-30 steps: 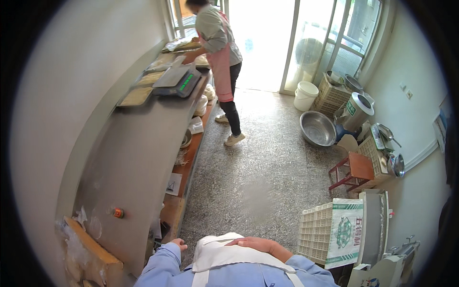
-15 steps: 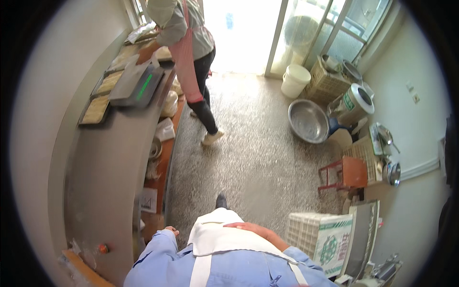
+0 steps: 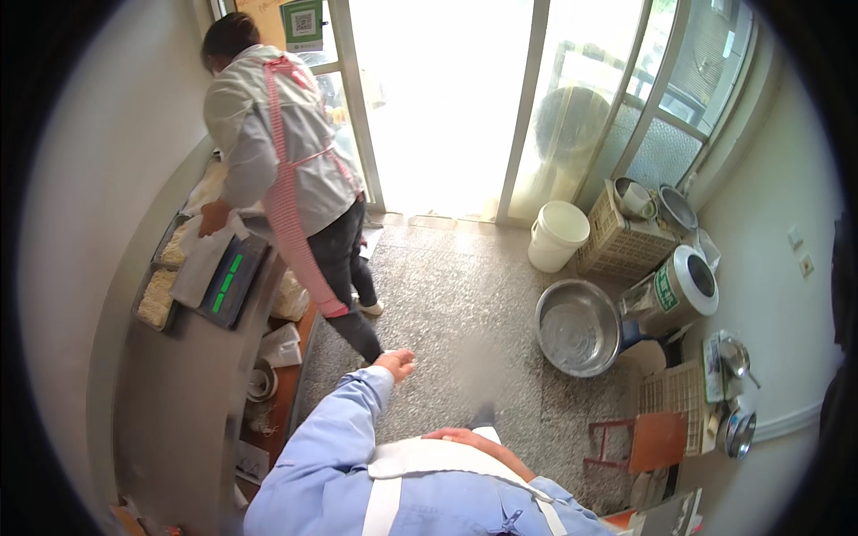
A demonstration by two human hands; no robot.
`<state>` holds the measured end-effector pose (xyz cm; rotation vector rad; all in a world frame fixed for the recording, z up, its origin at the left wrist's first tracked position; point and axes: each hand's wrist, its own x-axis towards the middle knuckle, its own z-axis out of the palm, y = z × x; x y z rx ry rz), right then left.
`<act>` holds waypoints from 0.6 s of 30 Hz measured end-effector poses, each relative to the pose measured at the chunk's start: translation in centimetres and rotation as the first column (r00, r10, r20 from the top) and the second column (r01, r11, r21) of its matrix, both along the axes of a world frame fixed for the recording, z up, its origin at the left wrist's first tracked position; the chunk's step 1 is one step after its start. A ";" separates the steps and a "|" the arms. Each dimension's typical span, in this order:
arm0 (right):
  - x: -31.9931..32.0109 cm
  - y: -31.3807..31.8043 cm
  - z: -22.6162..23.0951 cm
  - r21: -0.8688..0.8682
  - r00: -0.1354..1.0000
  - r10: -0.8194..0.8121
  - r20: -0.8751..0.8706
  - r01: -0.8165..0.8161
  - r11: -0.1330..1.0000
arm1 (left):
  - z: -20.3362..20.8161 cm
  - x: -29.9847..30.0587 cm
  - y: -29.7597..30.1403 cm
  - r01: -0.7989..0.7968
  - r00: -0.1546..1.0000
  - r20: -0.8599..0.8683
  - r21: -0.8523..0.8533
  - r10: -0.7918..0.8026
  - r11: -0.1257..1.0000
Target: The person operates a dough sheeter to flatten dough, then moves to a table to handle and arrange pre-portioned dough pieces in plastic bags. They walk outside to check a large steamer, open its lid, and return inside.
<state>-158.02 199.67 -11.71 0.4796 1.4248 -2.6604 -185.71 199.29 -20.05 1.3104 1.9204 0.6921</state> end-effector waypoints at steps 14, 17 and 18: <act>-7.9 36.9 4.6 0.505 0.970 -0.189 0.155 0.087 0.859 | -8.2 -8.6 8.4 -0.050 0.982 -0.134 -0.865 -0.134 0.499; -14.6 43.9 5.3 0.603 0.969 -0.207 0.133 0.087 0.793 | -8.0 -12.4 17.6 -0.154 0.988 -0.121 -0.824 0.095 0.545; -16.3 46.1 5.8 0.601 0.966 -0.221 0.134 0.098 0.793 | -7.4 -13.4 20.9 -0.260 0.965 -0.218 -0.721 0.145 0.643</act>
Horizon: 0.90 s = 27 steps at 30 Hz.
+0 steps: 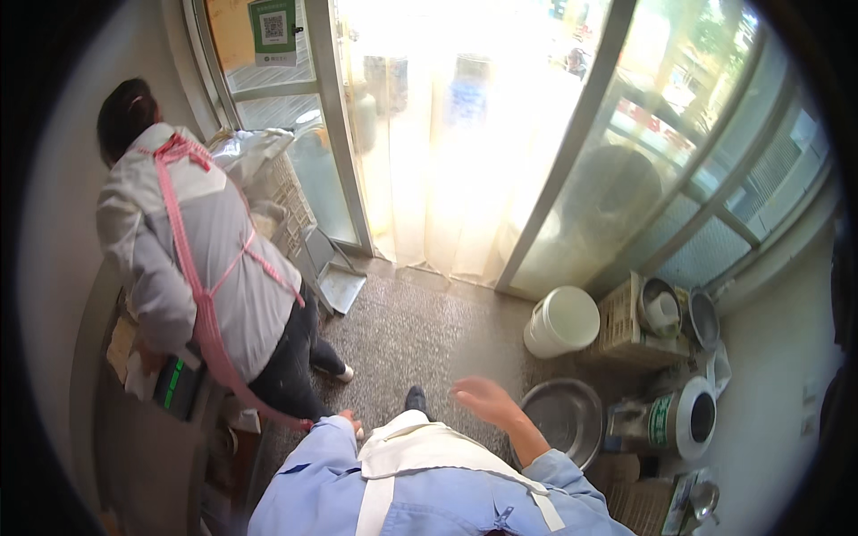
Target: The person operates a dough sheeter to flatten dough, then moves to a table to handle and arrange pre-portioned dough pieces in plastic bags. They walk outside to check a large steamer, open its lid, and return inside.
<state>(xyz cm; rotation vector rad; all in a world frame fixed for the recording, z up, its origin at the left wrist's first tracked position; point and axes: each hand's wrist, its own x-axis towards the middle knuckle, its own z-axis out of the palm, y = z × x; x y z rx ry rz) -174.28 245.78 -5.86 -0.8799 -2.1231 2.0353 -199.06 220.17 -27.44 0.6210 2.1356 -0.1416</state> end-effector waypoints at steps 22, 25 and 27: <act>-19.2 41.7 -1.2 0.116 0.957 -0.220 0.190 0.201 0.973 | 20.8 -20.5 69.8 -0.029 0.970 0.153 0.846 -0.190 0.532; -26.1 46.0 -1.3 0.225 0.982 -0.069 0.176 0.028 0.974 | 21.3 -25.3 74.4 0.013 0.972 0.110 0.855 -0.205 0.518; -31.6 48.9 -1.4 0.253 0.990 -0.027 0.140 -0.009 0.968 | 21.5 -28.8 77.5 0.073 0.992 -0.011 0.858 -0.126 0.508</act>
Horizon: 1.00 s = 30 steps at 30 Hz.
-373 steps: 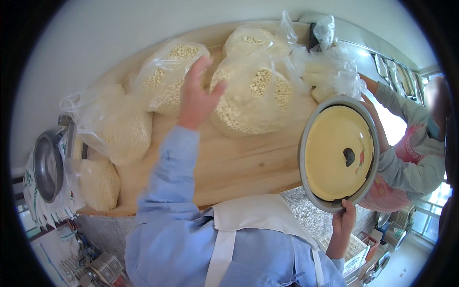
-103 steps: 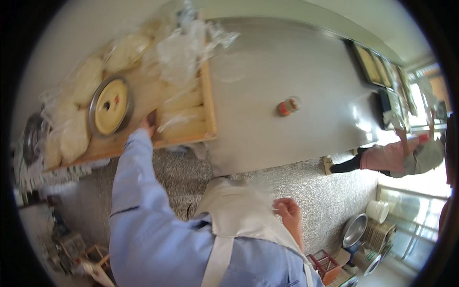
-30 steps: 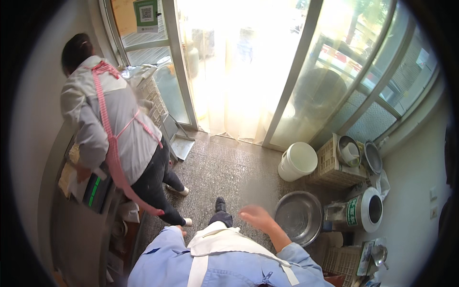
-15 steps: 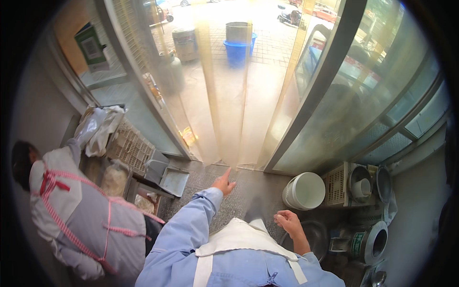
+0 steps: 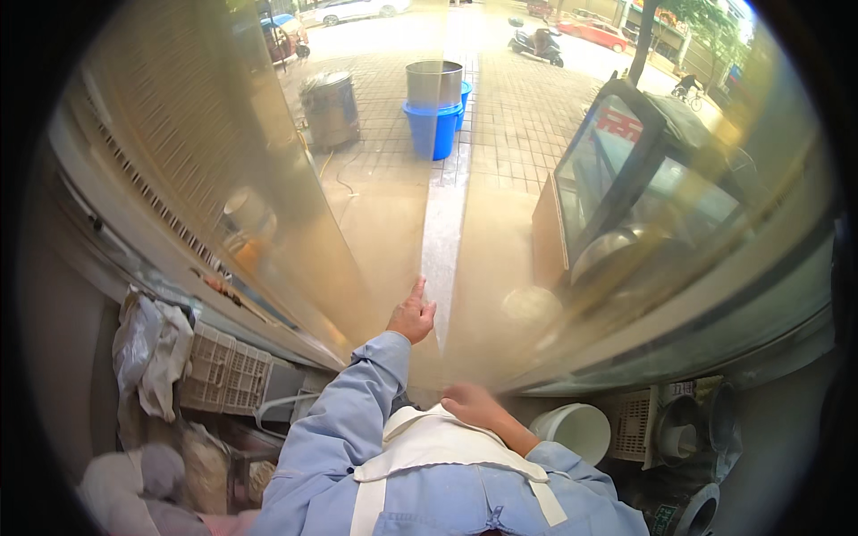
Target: The person operates a dough sheeter to flatten dough, then moves to a table to handle and arrange pre-portioned dough pieces in plastic bags. They walk outside to check a large steamer, open its lid, and return inside.
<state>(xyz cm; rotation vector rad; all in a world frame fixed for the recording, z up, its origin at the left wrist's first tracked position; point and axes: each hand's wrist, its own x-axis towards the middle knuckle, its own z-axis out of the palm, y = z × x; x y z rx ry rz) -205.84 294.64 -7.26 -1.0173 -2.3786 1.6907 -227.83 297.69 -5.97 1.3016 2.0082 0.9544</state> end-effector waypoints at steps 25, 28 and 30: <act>-14.7 44.9 0.5 -0.396 0.517 -0.810 -0.279 0.706 0.587 | -3.6 -43.1 22.8 -0.884 0.429 0.057 0.231 0.901 0.406; -14.3 48.2 0.0 -0.431 0.426 -0.881 -0.204 0.769 0.471 | -7.1 -45.4 26.0 -0.919 0.392 -0.040 0.017 0.919 0.393; -15.0 50.6 -0.3 -0.462 0.376 -0.909 -0.182 0.783 0.416 | -9.3 -46.7 28.5 -0.880 0.475 -0.034 -0.002 0.879 0.476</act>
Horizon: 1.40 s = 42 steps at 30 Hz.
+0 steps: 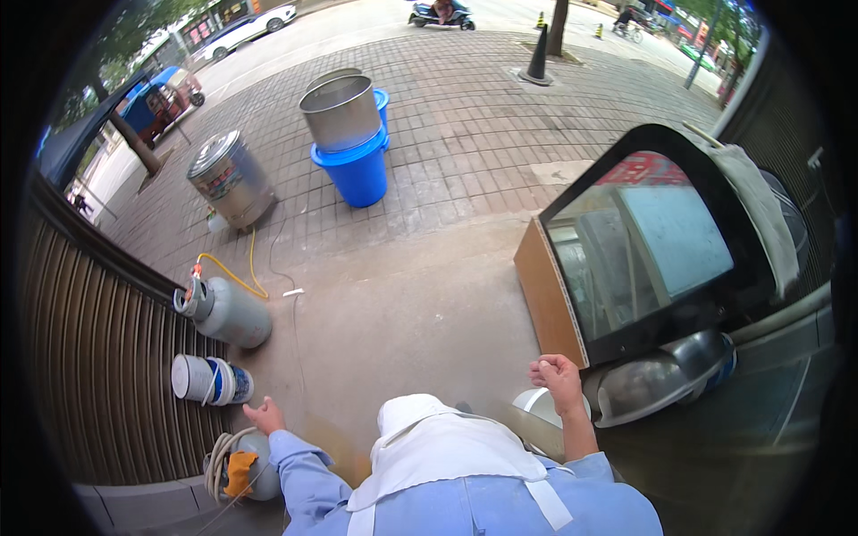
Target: The person operates a dough sheeter to flatten dough, then moves to a table to handle and arrange pre-portioned dough pieces in plastic bags. They walk outside to check a large steamer, open its lid, and return inside.
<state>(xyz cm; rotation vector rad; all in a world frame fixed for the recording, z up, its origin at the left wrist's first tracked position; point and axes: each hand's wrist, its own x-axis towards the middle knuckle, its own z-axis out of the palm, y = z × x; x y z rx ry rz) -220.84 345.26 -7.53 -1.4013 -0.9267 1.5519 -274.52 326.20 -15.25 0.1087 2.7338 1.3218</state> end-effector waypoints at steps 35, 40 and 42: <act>-20.7 54.7 -4.5 -0.045 0.953 0.299 0.048 -0.297 0.954 | -10.8 -7.5 48.2 0.615 0.789 0.484 -0.613 -0.379 0.496; -20.1 63.6 -2.7 0.038 0.929 0.367 0.042 -0.368 0.929 | -13.5 -5.6 51.7 0.746 0.629 0.757 -0.525 -0.178 0.409; -20.5 67.0 -1.9 0.073 0.922 0.384 0.044 -0.386 0.920 | -14.5 -5.4 53.7 0.760 0.565 0.810 -0.438 -0.157 0.481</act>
